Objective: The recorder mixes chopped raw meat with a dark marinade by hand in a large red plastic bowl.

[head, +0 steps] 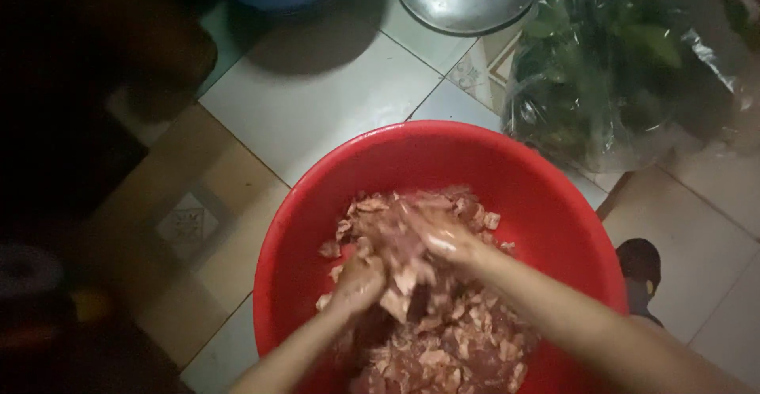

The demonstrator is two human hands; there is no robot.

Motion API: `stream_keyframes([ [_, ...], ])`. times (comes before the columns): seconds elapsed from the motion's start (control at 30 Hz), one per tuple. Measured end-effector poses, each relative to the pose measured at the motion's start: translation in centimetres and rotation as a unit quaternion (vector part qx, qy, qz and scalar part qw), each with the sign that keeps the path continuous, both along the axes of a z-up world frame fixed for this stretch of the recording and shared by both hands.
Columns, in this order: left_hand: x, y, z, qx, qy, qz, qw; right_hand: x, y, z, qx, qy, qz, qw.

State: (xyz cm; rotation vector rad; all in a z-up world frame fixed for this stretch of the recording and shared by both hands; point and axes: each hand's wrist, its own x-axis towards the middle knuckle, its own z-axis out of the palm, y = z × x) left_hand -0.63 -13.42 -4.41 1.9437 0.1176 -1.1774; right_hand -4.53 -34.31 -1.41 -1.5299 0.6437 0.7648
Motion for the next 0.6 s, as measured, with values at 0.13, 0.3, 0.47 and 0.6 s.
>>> stream_keyframes([
  [0.13,1.6,1.8,-6.1,0.026,-0.006,-0.039,0.999,4.2,-1.0,0.7,0.008,0.013,0.047,0.999],
  [0.3,-2.2,0.9,1.0,0.057,-0.082,0.165,0.981,1.6,-7.7,-5.2,-0.248,-0.105,0.227,0.936],
  [0.47,-5.4,0.6,-5.9,0.04,0.039,-0.026,0.998,-7.2,-5.9,-7.5,-0.085,-0.032,0.249,0.964],
  [0.6,-5.8,-0.5,-8.3,0.003,0.106,-0.089,0.99,-9.1,-3.4,-8.3,-0.091,-0.006,0.262,0.961],
])
